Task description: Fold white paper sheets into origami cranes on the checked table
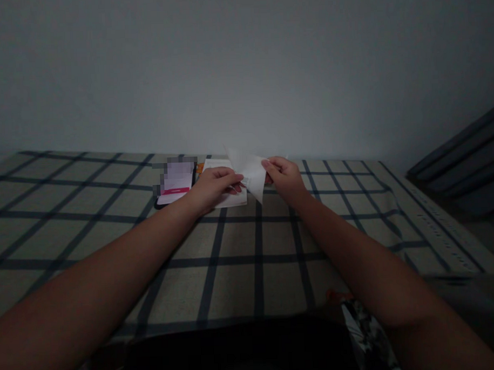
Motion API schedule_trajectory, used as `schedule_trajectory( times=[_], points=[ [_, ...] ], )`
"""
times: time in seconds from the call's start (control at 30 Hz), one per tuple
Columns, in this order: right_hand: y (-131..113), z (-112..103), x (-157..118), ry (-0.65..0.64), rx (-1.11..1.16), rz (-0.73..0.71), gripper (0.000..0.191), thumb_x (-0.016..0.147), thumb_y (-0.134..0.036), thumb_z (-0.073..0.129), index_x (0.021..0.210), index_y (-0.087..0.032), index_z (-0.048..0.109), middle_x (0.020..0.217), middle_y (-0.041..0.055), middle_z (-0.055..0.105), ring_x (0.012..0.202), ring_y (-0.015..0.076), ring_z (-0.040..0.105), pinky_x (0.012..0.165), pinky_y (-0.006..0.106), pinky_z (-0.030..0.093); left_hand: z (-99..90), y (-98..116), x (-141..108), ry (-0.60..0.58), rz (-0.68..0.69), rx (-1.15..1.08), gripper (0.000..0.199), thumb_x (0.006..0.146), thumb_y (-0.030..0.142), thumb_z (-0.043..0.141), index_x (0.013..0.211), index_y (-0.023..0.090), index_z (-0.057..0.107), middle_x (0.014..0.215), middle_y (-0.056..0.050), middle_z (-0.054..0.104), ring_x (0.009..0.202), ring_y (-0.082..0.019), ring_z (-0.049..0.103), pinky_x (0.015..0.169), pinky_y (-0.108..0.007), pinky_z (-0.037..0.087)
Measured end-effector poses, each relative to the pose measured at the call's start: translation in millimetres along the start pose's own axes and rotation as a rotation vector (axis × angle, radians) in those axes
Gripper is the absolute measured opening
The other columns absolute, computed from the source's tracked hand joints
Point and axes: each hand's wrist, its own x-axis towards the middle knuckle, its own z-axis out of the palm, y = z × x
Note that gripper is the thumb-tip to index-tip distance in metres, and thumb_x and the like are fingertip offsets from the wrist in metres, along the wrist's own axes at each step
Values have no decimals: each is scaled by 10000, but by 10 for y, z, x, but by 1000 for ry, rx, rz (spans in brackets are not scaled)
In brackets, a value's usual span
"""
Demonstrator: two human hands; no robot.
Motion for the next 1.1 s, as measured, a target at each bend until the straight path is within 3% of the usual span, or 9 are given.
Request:
schedule_trajectory(
  times=[0.13, 0.23, 0.37, 0.53, 0.7, 0.93, 1.1],
  points=[
    [-32, -5, -15, -26, -65, -33, 409, 852, -579, 600, 746, -183, 609, 607, -24, 520, 566, 101, 484, 541, 244, 401, 22, -34, 7, -25, -33, -61, 234, 684, 343, 811, 759, 149, 705, 660, -44, 709, 552, -116, 623, 565, -230, 494],
    [-6, -8, -7, -53, -60, -37, 405, 848, -583, 605, 776, -185, 623, 624, -21, 540, 581, 106, 500, 552, 247, 403, 36, -24, -8, 25, 1, 19, 272, 716, 388, 797, 681, 146, 679, 614, -42, 685, 519, -107, 594, 516, -217, 448],
    [14, -15, 3, -92, 1, 39, 410, 830, -593, 618, 788, -185, 618, 617, -21, 558, 576, 107, 521, 560, 246, 421, 17, 9, -23, 56, 40, 94, 306, 724, 378, 784, 587, 148, 637, 536, -20, 629, 467, -81, 525, 467, -206, 367],
    [29, -49, 4, -248, 108, 137, 412, 831, -588, 620, 771, -181, 613, 629, -12, 589, 561, 105, 542, 546, 239, 433, -21, 4, -16, 30, 35, 86, 247, 705, 346, 783, 620, 150, 659, 528, -13, 616, 454, -84, 507, 449, -214, 333],
    [24, -55, 3, -263, 160, 159, 438, 831, -614, 606, 748, -184, 596, 632, -8, 589, 557, 110, 535, 542, 246, 438, -17, 11, -16, 19, 34, 45, 228, 688, 339, 781, 630, 151, 665, 515, -9, 597, 454, -89, 499, 444, -215, 322],
    [-80, -66, -27, -322, -123, 77, 444, 878, -561, 560, 683, -164, 604, 620, 10, 599, 572, 107, 518, 561, 251, 414, -14, -63, 33, 43, 21, -25, 160, 650, 284, 765, 684, 142, 699, 569, -22, 635, 466, -94, 524, 466, -212, 365],
    [-48, -69, -16, -271, -128, 69, 452, 889, -573, 539, 703, -168, 611, 621, 9, 610, 577, 111, 527, 574, 252, 423, 13, -45, 31, 60, 15, -96, 213, 658, 324, 798, 652, 150, 676, 600, -21, 640, 489, -97, 537, 481, -218, 397]
  ],
)
